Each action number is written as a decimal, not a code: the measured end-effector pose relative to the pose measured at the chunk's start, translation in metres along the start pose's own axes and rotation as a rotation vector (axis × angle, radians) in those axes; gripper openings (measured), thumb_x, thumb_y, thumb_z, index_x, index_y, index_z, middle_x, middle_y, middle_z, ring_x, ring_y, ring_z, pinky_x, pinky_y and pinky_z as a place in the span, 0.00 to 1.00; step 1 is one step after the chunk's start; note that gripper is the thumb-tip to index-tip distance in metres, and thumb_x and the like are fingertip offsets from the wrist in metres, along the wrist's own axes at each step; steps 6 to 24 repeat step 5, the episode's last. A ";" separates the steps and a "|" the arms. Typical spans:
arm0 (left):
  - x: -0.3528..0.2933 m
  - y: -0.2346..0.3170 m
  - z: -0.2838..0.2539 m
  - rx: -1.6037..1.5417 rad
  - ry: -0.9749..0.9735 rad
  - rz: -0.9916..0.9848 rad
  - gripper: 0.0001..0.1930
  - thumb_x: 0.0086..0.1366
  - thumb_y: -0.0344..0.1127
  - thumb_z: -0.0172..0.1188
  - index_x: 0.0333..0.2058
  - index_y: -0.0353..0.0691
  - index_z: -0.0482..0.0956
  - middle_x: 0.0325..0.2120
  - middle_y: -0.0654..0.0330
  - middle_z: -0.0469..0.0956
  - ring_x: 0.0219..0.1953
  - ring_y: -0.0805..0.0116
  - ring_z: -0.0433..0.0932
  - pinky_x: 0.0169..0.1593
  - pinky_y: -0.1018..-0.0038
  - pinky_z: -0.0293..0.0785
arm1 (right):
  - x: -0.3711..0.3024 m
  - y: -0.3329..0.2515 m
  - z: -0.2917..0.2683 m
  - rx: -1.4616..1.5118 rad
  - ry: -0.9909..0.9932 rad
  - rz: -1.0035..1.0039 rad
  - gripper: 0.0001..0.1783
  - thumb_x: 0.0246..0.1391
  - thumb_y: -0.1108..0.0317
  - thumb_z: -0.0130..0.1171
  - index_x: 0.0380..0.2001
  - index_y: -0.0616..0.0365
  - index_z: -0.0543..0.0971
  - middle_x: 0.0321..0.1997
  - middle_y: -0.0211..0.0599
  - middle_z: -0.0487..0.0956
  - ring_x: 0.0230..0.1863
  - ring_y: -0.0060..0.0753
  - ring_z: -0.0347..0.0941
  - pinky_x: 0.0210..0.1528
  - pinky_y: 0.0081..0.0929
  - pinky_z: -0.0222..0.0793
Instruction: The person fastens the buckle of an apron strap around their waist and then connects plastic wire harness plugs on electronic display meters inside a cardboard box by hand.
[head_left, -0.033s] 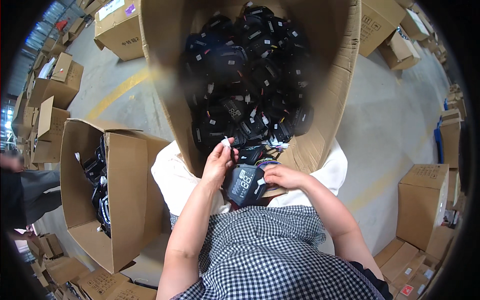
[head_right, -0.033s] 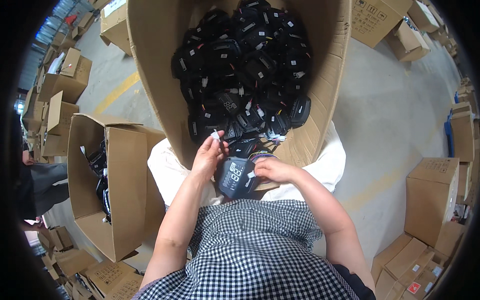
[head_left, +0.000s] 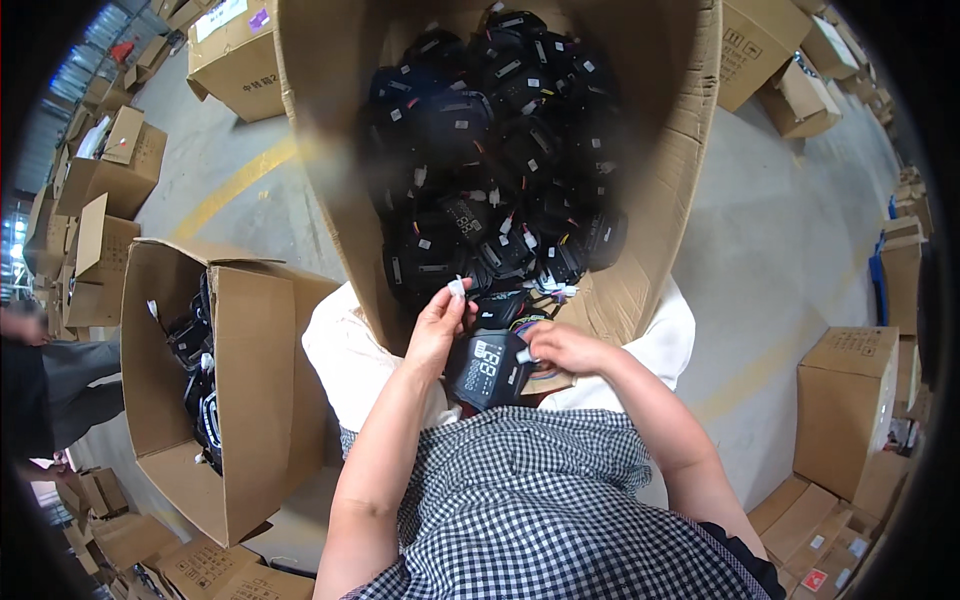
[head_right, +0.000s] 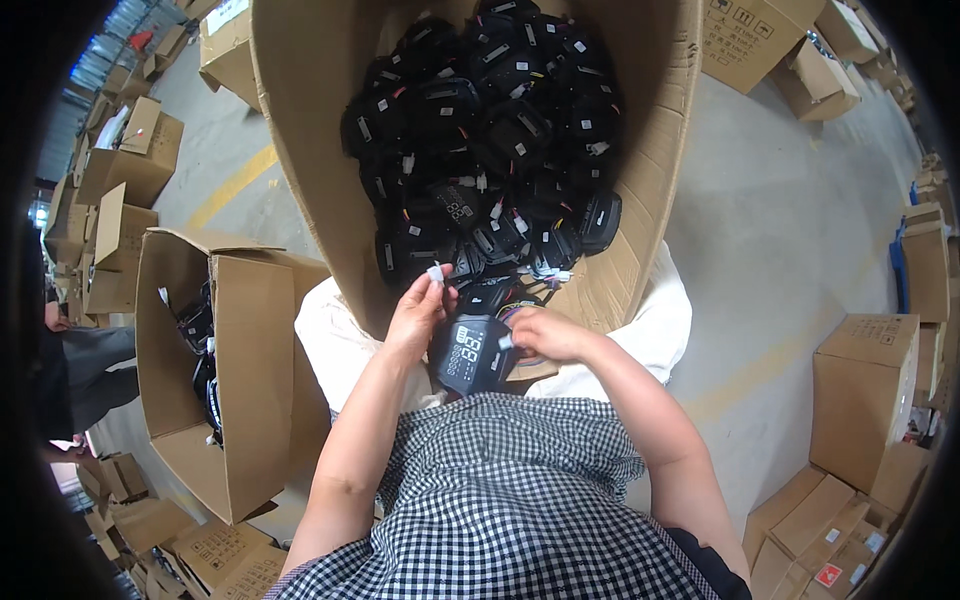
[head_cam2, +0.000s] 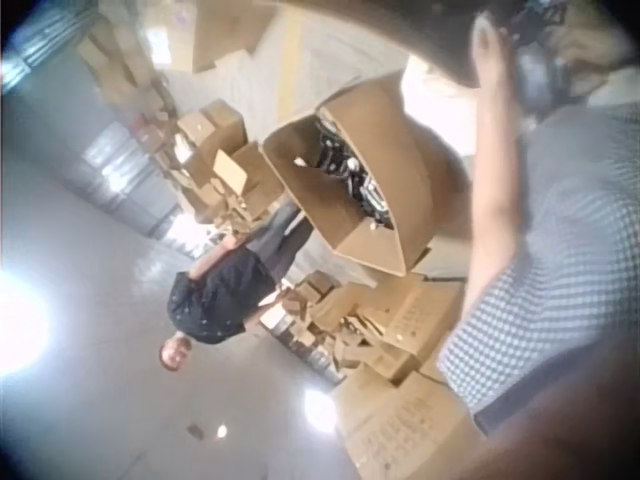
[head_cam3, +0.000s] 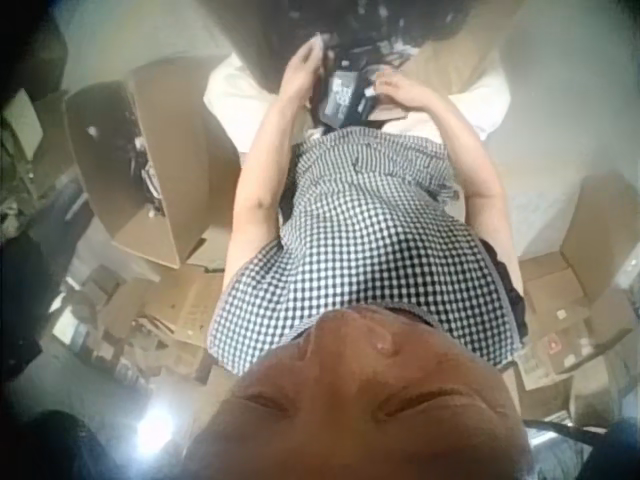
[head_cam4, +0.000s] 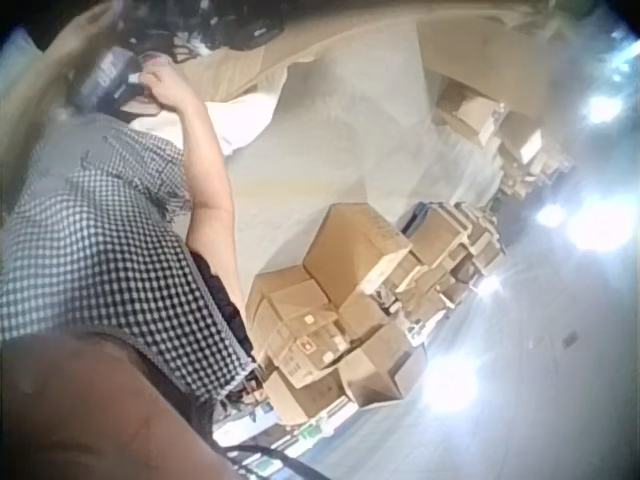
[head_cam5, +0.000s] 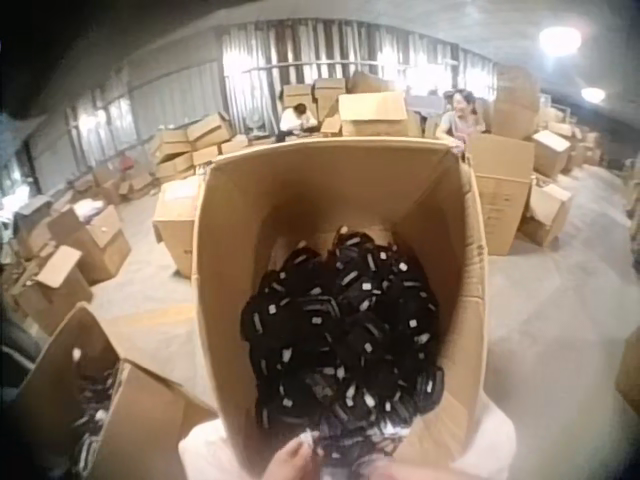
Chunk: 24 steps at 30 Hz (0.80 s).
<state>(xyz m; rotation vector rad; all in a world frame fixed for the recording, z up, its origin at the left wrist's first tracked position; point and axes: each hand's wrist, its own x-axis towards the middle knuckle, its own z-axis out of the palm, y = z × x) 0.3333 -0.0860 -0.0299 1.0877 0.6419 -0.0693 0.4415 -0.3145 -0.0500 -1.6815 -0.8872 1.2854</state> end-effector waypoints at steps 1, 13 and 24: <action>0.001 -0.005 0.001 -0.006 -0.017 0.049 0.16 0.69 0.39 0.53 0.54 0.44 0.73 0.32 0.70 0.75 0.34 0.82 0.69 0.42 0.83 0.66 | 0.004 -0.005 -0.005 0.044 0.061 0.035 0.10 0.58 0.70 0.49 0.32 0.66 0.77 0.46 0.40 0.72 0.27 0.24 0.73 0.30 0.26 0.71; 0.000 -0.014 0.004 0.123 -0.040 0.104 0.15 0.68 0.37 0.54 0.53 0.43 0.74 0.33 0.71 0.75 0.34 0.82 0.69 0.42 0.83 0.66 | 0.028 -0.030 -0.026 0.156 0.276 0.196 0.12 0.58 0.64 0.52 0.38 0.60 0.78 0.48 0.41 0.75 0.19 0.25 0.72 0.25 0.27 0.71; 0.000 -0.014 0.004 0.123 -0.040 0.104 0.15 0.68 0.37 0.54 0.53 0.43 0.74 0.33 0.71 0.75 0.34 0.82 0.69 0.42 0.83 0.66 | 0.028 -0.030 -0.026 0.156 0.276 0.196 0.12 0.58 0.64 0.52 0.38 0.60 0.78 0.48 0.41 0.75 0.19 0.25 0.72 0.25 0.27 0.71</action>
